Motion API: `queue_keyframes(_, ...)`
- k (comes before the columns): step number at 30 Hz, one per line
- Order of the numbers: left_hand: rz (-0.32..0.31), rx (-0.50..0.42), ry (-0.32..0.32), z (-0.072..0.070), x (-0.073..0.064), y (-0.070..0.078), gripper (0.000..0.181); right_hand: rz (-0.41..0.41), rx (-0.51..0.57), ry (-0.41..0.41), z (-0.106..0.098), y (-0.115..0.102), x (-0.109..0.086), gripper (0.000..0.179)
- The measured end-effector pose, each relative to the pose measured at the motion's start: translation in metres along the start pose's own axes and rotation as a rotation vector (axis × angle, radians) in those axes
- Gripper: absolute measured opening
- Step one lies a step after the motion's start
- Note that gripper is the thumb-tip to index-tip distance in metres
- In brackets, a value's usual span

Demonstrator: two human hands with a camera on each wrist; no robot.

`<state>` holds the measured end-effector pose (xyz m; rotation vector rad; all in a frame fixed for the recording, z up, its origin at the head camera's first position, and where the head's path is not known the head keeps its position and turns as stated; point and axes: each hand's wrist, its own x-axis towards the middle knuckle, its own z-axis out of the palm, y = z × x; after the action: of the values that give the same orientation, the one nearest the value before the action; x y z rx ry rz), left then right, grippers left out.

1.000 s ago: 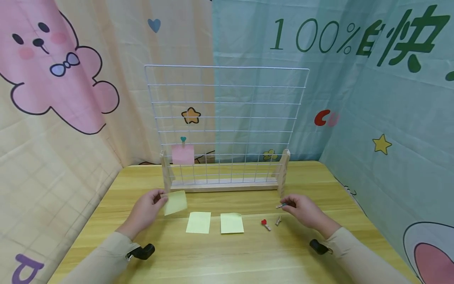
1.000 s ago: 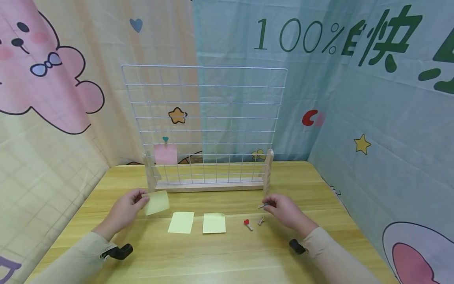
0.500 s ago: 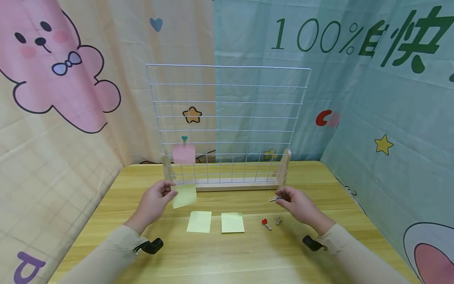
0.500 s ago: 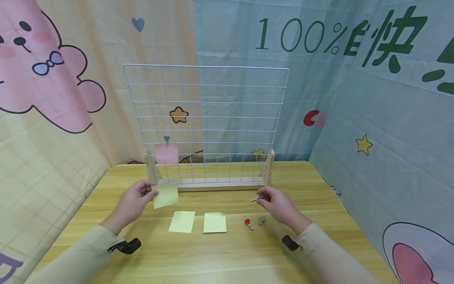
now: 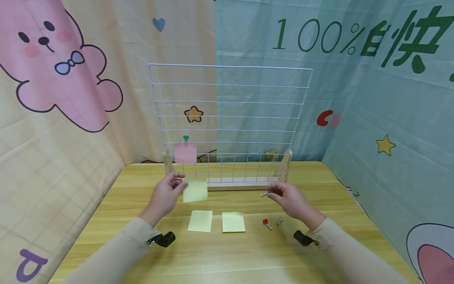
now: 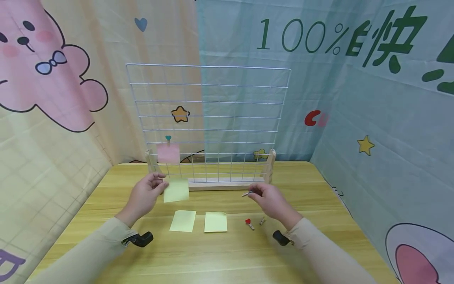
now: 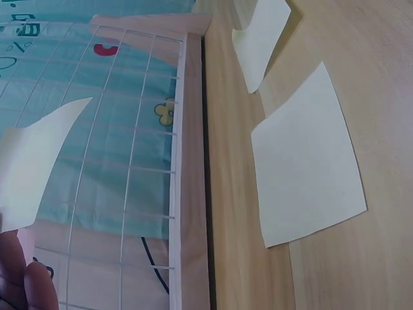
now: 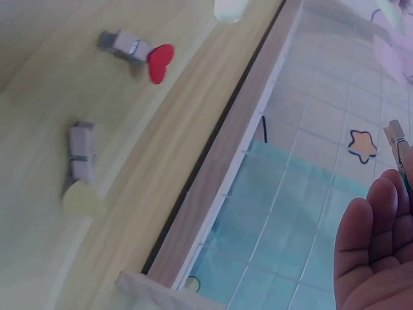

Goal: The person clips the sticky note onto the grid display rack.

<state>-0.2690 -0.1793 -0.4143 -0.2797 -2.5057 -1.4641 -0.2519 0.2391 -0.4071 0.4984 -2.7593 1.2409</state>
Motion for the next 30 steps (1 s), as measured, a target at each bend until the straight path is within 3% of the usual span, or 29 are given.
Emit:
queue_keyframes(11,0.009,-0.025,0.017,0.011,0.009,0.007,0.013,-0.015,0.045,0.019,0.007,-0.016,0.017,0.017)
queue_keyframes(18,0.026,-0.024,0.020,0.016,0.018,0.011,0.013,-0.059,0.015,0.022,0.009,-0.025,0.025,0.023)
queue_keyframes(30,0.016,-0.045,0.029,0.027,0.040,0.022,0.016,-0.062,0.027,0.026,0.012,-0.040,0.044,0.021)
